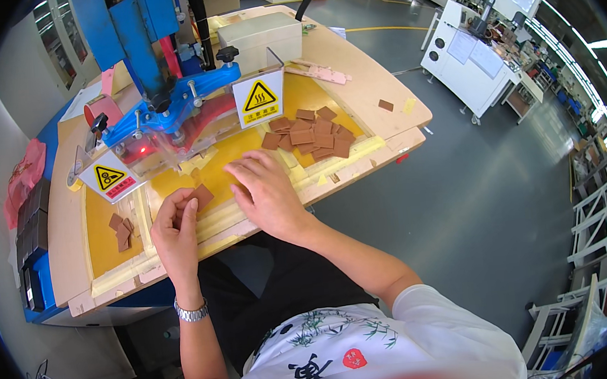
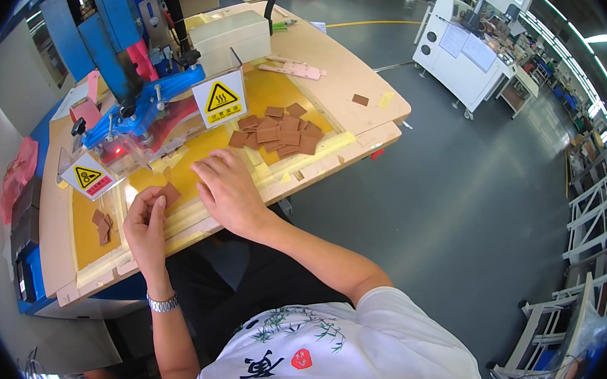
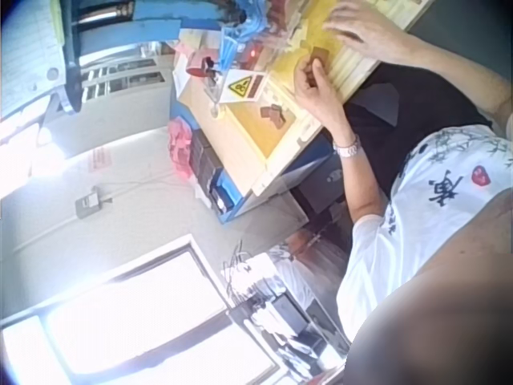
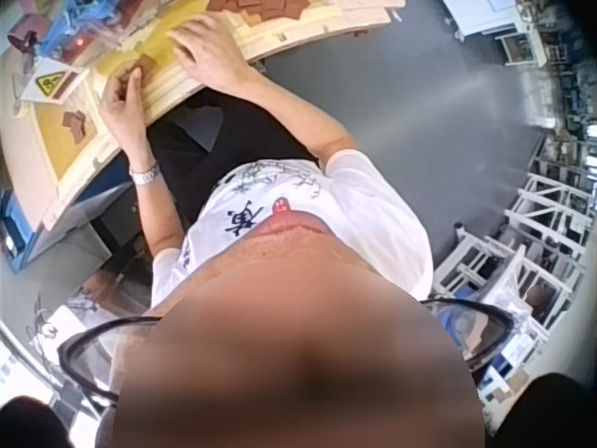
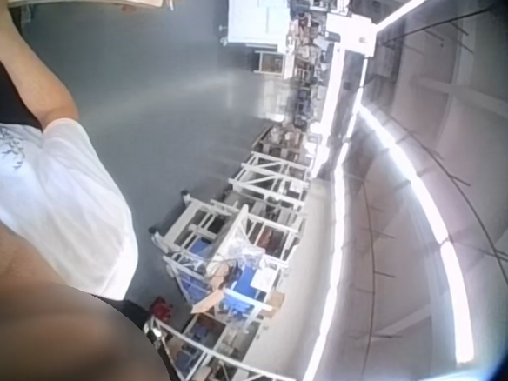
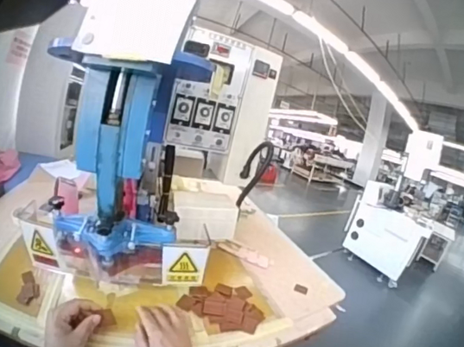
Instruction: Inspecting and positioning leather pieces on a heat press machine.
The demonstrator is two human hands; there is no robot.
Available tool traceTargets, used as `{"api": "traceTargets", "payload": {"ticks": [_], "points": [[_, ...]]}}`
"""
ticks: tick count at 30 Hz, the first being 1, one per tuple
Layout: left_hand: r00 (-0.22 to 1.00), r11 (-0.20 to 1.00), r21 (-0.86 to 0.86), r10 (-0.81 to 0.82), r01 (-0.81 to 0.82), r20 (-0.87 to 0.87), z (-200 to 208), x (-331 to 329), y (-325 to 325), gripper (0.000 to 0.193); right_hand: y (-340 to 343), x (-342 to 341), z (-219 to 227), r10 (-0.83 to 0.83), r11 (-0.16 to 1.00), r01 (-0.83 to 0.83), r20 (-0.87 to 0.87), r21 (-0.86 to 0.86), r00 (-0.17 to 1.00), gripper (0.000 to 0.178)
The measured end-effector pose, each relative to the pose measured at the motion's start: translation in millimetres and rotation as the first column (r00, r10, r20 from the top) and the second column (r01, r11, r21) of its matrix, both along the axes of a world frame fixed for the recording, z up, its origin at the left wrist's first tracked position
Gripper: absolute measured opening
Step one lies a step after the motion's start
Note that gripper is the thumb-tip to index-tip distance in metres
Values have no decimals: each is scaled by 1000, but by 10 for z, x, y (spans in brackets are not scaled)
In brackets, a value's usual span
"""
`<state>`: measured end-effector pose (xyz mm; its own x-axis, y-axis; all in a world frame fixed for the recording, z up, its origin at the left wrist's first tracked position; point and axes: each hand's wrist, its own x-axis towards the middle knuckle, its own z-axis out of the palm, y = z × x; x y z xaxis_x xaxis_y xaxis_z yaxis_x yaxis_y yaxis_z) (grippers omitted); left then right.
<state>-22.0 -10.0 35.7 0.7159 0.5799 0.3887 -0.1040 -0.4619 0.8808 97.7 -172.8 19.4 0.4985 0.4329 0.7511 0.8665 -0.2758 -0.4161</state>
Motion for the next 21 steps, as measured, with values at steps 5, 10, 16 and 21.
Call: {"api": "traceTargets", "payload": {"ticks": [5,10,16,21], "points": [[1000,1000,5,8,-8,-3,4,-5,-4,15,0,-3,-15,-62,997,61,-25,-38,998,39],[1000,1000,-6,-7,7,-4,16,-2,-13,15,14,-9,-10,-23,999,23,6,-40,1000,39],[1000,1000,-7,-10,10,1,7,3,-9,15,-7,11,-24,15,999,-16,-24,-31,1000,40],[1000,1000,2,-6,6,-2,14,-2,-10,15,3,3,-7,17,1000,-17,-7,6,1000,39]]}}
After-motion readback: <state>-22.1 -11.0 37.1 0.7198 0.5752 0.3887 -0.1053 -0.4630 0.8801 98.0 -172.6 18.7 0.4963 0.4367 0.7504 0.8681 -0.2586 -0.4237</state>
